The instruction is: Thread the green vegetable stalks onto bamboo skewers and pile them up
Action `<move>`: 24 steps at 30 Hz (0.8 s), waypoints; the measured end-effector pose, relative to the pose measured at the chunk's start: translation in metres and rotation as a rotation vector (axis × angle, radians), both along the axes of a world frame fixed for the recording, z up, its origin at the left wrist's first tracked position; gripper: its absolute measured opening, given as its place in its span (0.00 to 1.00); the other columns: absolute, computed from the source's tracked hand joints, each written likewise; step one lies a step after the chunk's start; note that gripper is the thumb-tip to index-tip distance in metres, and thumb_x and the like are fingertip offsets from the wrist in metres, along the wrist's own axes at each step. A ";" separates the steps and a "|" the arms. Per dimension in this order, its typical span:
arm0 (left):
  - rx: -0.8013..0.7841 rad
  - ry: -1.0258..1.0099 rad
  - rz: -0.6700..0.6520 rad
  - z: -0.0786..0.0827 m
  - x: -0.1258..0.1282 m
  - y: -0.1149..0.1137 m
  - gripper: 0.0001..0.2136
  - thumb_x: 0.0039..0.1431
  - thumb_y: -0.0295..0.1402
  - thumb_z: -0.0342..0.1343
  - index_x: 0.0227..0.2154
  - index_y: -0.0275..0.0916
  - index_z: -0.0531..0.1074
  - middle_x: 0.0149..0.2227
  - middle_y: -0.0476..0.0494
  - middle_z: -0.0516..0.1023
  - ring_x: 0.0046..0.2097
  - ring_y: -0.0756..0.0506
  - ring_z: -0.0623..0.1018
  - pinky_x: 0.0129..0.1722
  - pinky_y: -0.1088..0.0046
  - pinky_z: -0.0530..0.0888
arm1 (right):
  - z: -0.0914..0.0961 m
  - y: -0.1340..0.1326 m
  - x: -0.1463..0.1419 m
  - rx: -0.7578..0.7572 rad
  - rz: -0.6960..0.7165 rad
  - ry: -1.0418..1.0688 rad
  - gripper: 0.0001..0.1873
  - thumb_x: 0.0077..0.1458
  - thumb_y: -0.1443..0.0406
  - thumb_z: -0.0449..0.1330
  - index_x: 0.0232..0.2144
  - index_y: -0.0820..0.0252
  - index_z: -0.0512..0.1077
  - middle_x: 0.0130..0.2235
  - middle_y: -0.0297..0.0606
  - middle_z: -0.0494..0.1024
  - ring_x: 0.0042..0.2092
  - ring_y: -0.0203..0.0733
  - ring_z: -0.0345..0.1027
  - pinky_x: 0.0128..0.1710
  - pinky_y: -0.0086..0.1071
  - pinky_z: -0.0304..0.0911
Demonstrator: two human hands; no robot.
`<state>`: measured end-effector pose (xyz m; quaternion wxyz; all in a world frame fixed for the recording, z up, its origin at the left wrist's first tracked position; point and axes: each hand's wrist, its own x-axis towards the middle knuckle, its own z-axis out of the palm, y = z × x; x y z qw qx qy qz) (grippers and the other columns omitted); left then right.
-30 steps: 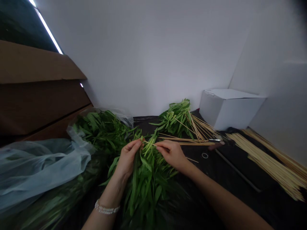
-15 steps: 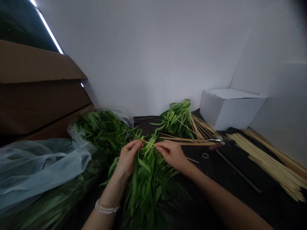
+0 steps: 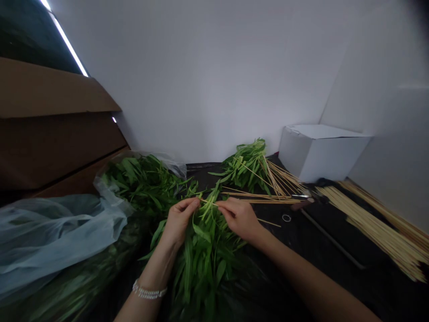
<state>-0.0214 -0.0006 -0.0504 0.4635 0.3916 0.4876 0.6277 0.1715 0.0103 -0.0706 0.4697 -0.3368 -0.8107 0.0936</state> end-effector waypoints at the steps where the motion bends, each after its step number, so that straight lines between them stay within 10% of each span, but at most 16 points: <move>1: -0.005 0.002 -0.004 0.000 0.000 0.000 0.14 0.34 0.38 0.72 0.26 0.37 0.80 0.24 0.47 0.79 0.25 0.51 0.74 0.29 0.76 0.69 | 0.000 -0.001 0.000 0.005 -0.007 0.001 0.12 0.60 0.66 0.53 0.41 0.56 0.76 0.32 0.37 0.76 0.34 0.38 0.69 0.36 0.30 0.62; 24: -0.078 0.022 -0.076 0.000 0.002 -0.004 0.13 0.36 0.38 0.71 0.25 0.36 0.80 0.24 0.46 0.79 0.24 0.50 0.74 0.28 0.76 0.70 | -0.009 -0.007 -0.009 0.050 -0.035 0.003 0.13 0.61 0.68 0.51 0.41 0.59 0.75 0.33 0.40 0.77 0.36 0.40 0.70 0.38 0.31 0.64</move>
